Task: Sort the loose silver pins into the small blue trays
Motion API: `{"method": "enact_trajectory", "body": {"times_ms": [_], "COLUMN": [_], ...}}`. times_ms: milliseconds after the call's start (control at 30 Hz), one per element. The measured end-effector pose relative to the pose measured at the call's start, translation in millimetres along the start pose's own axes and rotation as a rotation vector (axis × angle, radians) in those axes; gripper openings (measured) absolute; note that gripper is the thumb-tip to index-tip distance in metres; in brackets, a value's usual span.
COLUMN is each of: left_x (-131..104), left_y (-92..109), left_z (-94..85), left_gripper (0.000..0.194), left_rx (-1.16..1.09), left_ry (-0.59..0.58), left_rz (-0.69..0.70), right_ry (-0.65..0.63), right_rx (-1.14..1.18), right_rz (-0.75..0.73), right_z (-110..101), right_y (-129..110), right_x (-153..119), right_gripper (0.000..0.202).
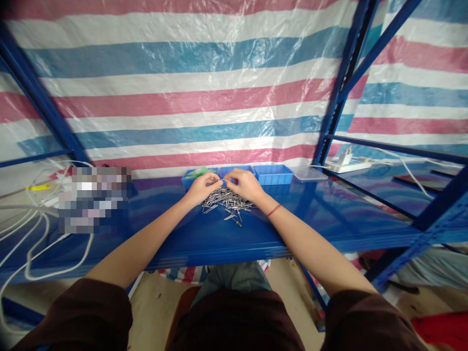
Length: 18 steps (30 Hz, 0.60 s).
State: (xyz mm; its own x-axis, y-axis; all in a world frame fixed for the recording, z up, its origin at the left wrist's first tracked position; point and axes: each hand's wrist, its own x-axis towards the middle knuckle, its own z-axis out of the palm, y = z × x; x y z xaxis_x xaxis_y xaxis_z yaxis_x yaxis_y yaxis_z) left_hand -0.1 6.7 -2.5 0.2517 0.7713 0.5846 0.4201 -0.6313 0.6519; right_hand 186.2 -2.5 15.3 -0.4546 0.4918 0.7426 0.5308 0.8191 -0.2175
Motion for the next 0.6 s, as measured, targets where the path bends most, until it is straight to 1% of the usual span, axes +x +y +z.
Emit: {"method": "enact_trajectory", "body": {"times_ms": [100, 167, 233, 267, 333, 400, 500, 600], "left_x": [-1, -1, -3, -3, -5, -6, -7, -7], "left_y": [1, 1, 3, 4, 7, 11, 14, 13], "left_z": [1.0, 1.6, 1.1, 0.2, -2.4, -5.6, -9.7, -10.9], "left_gripper": [0.024, 0.029, 0.031, 0.029, 0.024, 0.021, 0.018, 0.02], "left_rx": [0.041, 0.081, 0.133, 0.164, 0.229, 0.294, 0.379, 0.43], "left_ry": [0.037, 0.059, 0.045, 0.014, -0.084, -0.207, -0.357, -0.442], "left_rz": [-0.01, -0.029, -0.025, -0.005, 0.06, 0.132, 0.197, 0.22], "right_ry": [-0.019, 0.005, 0.044, 0.054, 0.054, 0.046, 0.055, 0.064], "right_rx": [-0.033, -0.082, -0.169, -0.224, -0.333, -0.408, -0.423, -0.391], "right_rz": [0.072, 0.176, 0.304, 0.369, 0.472, 0.521, 0.499, 0.441], "right_z": [3, 5, 6, 6, 5, 4, 1, -1], "right_y": [8, 15, 26, 31, 42, 50, 53, 47], "right_x": [1, 3, 5, 5, 5, 4, 1, 0], "right_gripper": [0.022, 0.024, 0.026, 0.026, 0.029, 0.033, 0.041, 0.043]}}
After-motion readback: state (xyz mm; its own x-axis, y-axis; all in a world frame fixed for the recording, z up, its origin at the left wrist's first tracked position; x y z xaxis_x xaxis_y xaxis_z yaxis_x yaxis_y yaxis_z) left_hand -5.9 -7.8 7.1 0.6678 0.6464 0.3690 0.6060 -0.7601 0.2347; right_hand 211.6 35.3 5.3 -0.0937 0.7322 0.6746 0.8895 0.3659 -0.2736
